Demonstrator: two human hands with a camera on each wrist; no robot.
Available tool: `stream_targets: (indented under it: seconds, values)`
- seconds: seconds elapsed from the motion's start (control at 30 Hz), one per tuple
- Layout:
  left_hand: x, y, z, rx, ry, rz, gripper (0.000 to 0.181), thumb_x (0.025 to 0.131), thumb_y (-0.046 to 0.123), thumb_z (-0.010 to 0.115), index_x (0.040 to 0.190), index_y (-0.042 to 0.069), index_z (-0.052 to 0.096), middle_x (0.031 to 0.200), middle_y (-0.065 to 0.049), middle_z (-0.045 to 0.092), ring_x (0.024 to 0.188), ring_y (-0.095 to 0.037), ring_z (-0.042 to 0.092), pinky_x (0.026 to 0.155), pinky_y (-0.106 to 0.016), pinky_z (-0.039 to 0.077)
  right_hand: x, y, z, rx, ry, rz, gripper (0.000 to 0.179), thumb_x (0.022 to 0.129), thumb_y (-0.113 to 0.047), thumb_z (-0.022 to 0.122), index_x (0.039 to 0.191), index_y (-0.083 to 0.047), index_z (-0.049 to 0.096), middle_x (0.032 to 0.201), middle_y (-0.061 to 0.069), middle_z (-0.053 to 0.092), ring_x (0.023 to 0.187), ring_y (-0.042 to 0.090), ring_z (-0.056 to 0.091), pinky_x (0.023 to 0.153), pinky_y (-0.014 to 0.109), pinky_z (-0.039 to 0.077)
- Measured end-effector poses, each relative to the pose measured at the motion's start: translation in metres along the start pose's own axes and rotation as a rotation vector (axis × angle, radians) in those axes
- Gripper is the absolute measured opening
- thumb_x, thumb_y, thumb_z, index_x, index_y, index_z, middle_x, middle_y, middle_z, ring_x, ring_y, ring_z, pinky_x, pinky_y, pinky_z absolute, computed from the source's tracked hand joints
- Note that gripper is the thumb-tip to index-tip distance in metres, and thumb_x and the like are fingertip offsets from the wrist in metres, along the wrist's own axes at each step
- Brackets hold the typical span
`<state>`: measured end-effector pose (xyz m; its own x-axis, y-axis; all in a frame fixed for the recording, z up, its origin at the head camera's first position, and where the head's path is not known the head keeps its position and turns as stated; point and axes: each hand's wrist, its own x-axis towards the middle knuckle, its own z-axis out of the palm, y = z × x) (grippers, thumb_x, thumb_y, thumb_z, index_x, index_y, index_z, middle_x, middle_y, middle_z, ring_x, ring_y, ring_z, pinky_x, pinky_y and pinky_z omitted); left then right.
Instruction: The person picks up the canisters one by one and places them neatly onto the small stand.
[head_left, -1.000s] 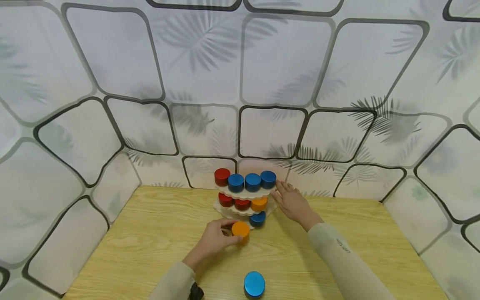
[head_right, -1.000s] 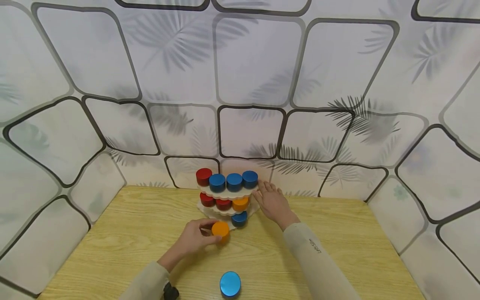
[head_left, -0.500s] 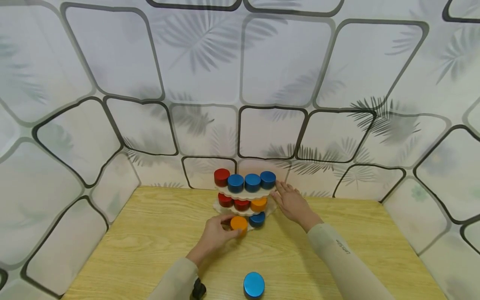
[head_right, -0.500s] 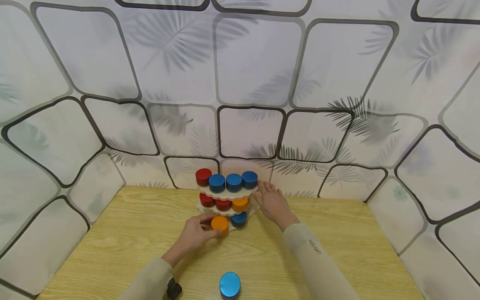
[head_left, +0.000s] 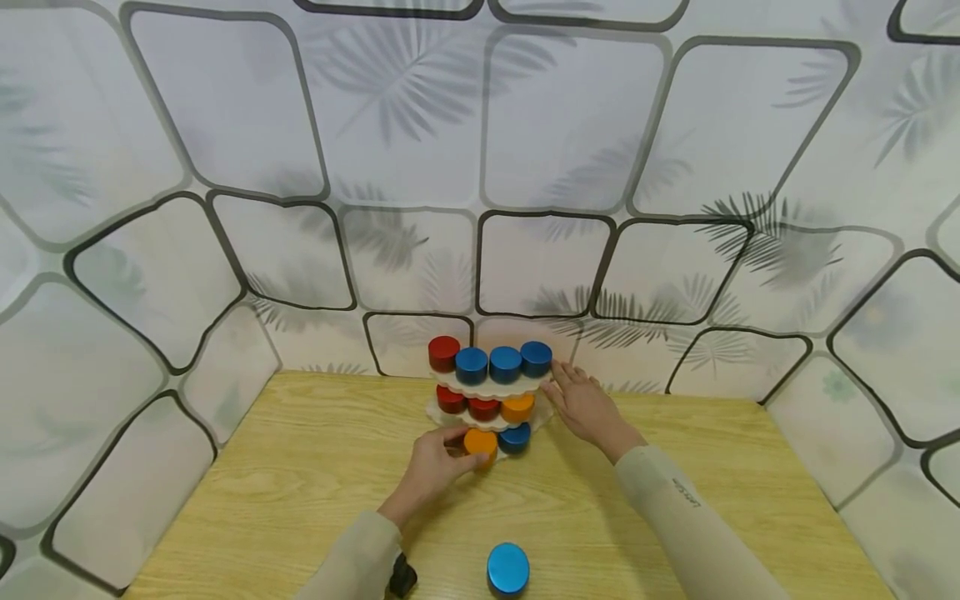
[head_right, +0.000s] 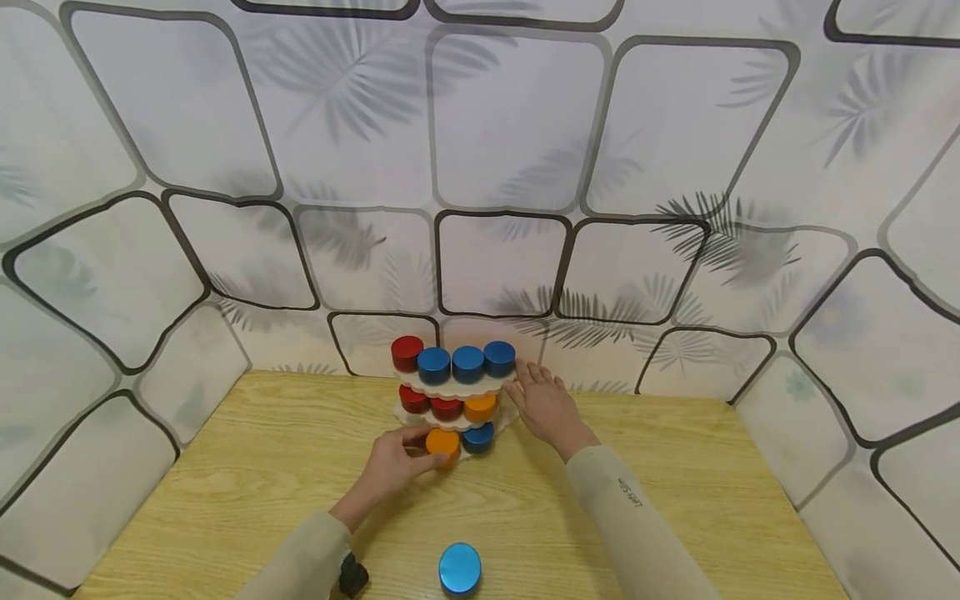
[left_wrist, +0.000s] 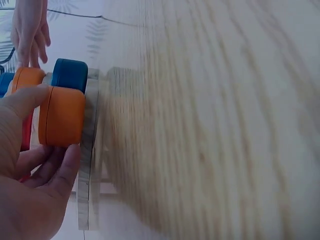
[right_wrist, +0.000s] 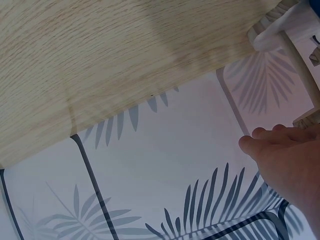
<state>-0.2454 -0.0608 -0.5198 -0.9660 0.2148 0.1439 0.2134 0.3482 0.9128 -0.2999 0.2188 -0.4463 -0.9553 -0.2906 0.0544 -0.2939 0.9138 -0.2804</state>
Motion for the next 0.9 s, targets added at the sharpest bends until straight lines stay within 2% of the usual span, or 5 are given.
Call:
stream_targets:
  seconds: [0.17, 0.33, 0.63, 0.77, 0.9]
  values:
    - [-0.001, 0.002, 0.005, -0.017, 0.044, -0.006, 0.048, 0.087, 0.019, 0.089, 0.127, -0.003, 0.073, 0.123, -0.019, 0.075, 0.103, -0.028, 0.075, 0.084, -0.028, 0.064, 0.000, 0.000, 0.000, 0.002, -0.019, 0.010, 0.068, 0.116, -0.044, 0.031, 0.166, 0.001, 0.022, 0.171, 0.026, 0.027, 0.155, 0.052, 0.028, 0.126, 0.069, 0.023]
    - [0.000, 0.004, 0.008, 0.011, 0.088, 0.018, 0.047, 0.087, 0.021, 0.089, 0.126, 0.000, 0.075, 0.125, -0.019, 0.075, 0.108, -0.030, 0.076, 0.087, -0.031, 0.064, -0.001, -0.002, -0.001, -0.001, -0.015, 0.004, 0.067, 0.116, -0.043, 0.033, 0.166, 0.001, 0.024, 0.170, 0.027, 0.029, 0.155, 0.053, 0.029, 0.125, 0.069, 0.024]
    - [0.000, 0.005, 0.012, 0.039, 0.137, 0.055, 0.044, 0.085, 0.019, 0.090, 0.122, 0.000, 0.077, 0.116, -0.018, 0.077, 0.102, -0.032, 0.076, 0.083, -0.030, 0.064, -0.001, -0.002, -0.002, -0.002, -0.006, -0.004, 0.066, 0.116, -0.042, 0.034, 0.165, 0.002, 0.025, 0.169, 0.028, 0.030, 0.154, 0.053, 0.030, 0.125, 0.070, 0.025]
    - [0.002, 0.006, 0.014, 0.019, 0.153, 0.030, 0.043, 0.084, 0.018, 0.090, 0.121, 0.002, 0.078, 0.113, -0.017, 0.078, 0.102, -0.031, 0.076, 0.082, -0.028, 0.064, -0.001, -0.001, -0.002, -0.004, -0.002, -0.005, 0.067, 0.116, -0.042, 0.034, 0.165, 0.002, 0.024, 0.169, 0.028, 0.029, 0.154, 0.053, 0.030, 0.125, 0.070, 0.024]
    - [0.003, 0.006, 0.016, 0.028, 0.176, 0.030, 0.042, 0.083, 0.018, 0.091, 0.119, 0.002, 0.078, 0.110, -0.016, 0.079, 0.099, -0.031, 0.076, 0.081, -0.029, 0.064, -0.001, -0.001, -0.001, -0.011, 0.003, -0.007, 0.067, 0.116, -0.042, 0.034, 0.166, 0.002, 0.023, 0.169, 0.029, 0.029, 0.154, 0.053, 0.030, 0.124, 0.070, 0.025]
